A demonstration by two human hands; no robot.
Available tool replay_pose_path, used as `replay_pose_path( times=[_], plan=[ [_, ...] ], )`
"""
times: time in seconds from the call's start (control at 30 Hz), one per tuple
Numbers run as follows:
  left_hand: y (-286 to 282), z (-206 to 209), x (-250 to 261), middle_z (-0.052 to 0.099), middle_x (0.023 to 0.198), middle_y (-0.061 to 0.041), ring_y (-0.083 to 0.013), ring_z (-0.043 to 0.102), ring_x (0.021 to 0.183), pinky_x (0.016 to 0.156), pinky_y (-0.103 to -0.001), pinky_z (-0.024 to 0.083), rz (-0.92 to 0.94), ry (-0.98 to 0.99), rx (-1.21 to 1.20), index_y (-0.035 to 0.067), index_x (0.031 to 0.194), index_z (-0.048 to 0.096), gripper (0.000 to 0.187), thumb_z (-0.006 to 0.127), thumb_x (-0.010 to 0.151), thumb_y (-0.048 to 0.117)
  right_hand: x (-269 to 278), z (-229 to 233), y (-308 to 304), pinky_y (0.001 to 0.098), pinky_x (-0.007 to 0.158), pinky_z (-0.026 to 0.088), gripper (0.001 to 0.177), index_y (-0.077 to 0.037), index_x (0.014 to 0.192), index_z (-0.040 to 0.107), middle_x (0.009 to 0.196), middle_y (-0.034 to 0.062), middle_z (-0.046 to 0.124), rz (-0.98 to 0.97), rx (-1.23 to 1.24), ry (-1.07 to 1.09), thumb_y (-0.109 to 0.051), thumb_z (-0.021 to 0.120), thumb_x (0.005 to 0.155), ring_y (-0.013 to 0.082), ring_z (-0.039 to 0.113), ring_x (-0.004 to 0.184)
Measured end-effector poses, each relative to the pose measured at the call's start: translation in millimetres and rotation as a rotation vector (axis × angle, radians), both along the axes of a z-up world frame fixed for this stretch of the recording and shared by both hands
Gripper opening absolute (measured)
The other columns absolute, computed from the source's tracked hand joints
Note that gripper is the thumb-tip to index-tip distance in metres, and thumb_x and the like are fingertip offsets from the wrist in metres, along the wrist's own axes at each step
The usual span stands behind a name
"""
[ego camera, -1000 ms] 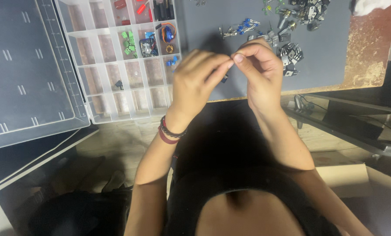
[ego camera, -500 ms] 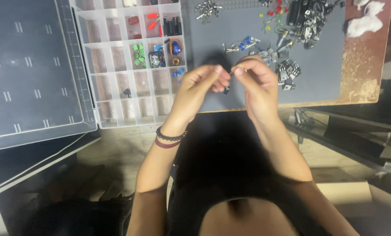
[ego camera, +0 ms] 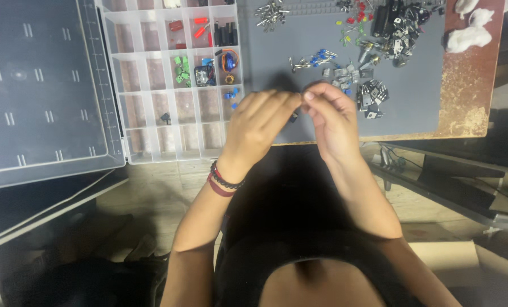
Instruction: The person sorts small plastic parts from a compartmentalized storage box onto a gray work mat. They pick up individual pieces, separate them by type and color, and place them into small piles on the mat. The person handles green, blue, and black parts throughout the task.
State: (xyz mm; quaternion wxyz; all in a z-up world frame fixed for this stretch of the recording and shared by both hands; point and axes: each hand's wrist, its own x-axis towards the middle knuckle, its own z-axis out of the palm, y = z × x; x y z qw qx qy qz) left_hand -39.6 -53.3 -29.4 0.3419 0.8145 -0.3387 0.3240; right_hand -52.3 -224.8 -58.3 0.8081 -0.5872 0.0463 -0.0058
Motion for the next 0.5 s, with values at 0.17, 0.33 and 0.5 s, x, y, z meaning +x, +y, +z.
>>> replay_pose_path(
  times=[0.17,0.33,0.5],
  plan=[
    [-6,9,-14,0.072,0.105,-0.011,-0.0315,0.070,0.089,0.076,-0.040,0.059,-0.033,0.102,-0.180,0.007,0.112,0.075,0.017,0.060,0.105,0.012,-7,2,2,0.0294,0.088,0.051,0.007,0.005,0.095,0.064,0.086,0.0083,0.056,-0.059,-0.031,-0.102,0.000,0.063,0.099,0.0179,0.061,0.093],
    [-12,11,-12,0.068,0.085,-0.008,-0.0245,0.069,0.078,0.071,-0.037,0.059,-0.109,0.609,-0.550,0.007,0.104,0.072,0.012,0.070,0.099,0.017,-4,19,4,0.0346,0.094,0.044,0.009,0.006,0.093,0.063,0.090,0.0102,0.051,-0.076,-0.253,-0.264,0.001,0.064,0.100,0.0202,0.053,0.097],
    [-8,13,-10,0.069,0.075,-0.003,-0.0169,0.070,0.075,0.071,-0.032,0.057,-0.180,0.856,-0.718,0.011,0.092,0.076,0.009,0.073,0.096,0.018,-2,22,9,0.0368,0.093,0.043,0.009,0.009,0.095,0.065,0.091,0.0141,0.053,-0.078,-0.369,-0.394,0.001,0.069,0.097,0.0253,0.053,0.097]
  ],
)
